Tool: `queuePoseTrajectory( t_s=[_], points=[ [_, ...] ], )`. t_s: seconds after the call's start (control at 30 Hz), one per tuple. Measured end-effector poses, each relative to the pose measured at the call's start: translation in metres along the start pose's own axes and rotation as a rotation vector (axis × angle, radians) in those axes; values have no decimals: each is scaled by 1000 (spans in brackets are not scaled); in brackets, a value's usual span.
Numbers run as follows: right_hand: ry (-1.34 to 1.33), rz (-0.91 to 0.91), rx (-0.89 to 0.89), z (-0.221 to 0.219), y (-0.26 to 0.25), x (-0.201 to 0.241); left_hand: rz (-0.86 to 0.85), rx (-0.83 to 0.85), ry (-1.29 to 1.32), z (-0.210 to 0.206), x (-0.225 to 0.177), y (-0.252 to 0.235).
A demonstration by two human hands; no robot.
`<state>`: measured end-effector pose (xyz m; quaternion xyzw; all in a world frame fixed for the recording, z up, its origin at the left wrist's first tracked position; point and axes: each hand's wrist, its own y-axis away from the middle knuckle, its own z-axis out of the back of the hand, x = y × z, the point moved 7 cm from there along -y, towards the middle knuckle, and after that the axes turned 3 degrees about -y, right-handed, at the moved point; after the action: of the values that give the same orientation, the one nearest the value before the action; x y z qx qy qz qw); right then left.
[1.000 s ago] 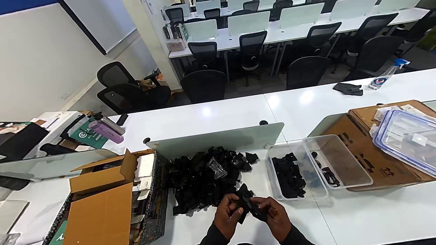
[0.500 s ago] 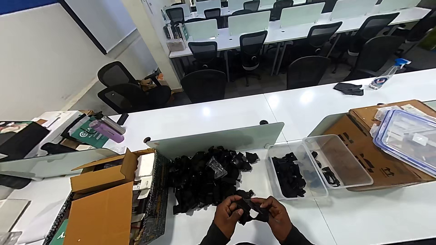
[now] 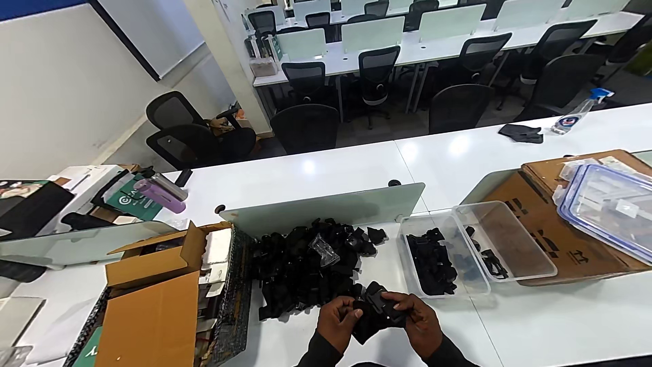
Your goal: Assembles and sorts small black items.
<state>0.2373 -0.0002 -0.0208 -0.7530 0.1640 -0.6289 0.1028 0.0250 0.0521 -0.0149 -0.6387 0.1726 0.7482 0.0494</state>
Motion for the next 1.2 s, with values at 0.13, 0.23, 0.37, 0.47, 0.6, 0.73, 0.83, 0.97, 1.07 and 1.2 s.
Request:
queuePoseTrajectory(
  t_s=[0.13,0.23,0.37,0.47,0.6,0.73,0.83,0.97,1.07,1.2],
  points=[
    [35,4,30,-5,0,0,-15,39,-2,-4,-4,2],
    [66,6,64,-5,2,0,-20,50,-4,-3,-5,2],
    [313,59,174,-8,0,6,-160,40,-155,-4,-9,5],
    [476,111,204,-11,-2,13,-220,13,-249,-4,-9,5],
    [534,109,220,-6,-5,17,-244,-1,-210,2,-11,3],
    [600,131,268,-11,-4,23,-439,-22,-332,1,-21,5],
    [637,197,267,-17,-1,23,-467,-38,-422,-6,-26,7],
    [606,177,139,-13,4,20,-269,-36,-309,-4,-17,0],
    [576,187,66,-13,7,21,-165,-62,-185,-5,-11,0],
    [585,235,17,-17,9,24,-79,-88,-51,-13,-9,4]
  ],
)
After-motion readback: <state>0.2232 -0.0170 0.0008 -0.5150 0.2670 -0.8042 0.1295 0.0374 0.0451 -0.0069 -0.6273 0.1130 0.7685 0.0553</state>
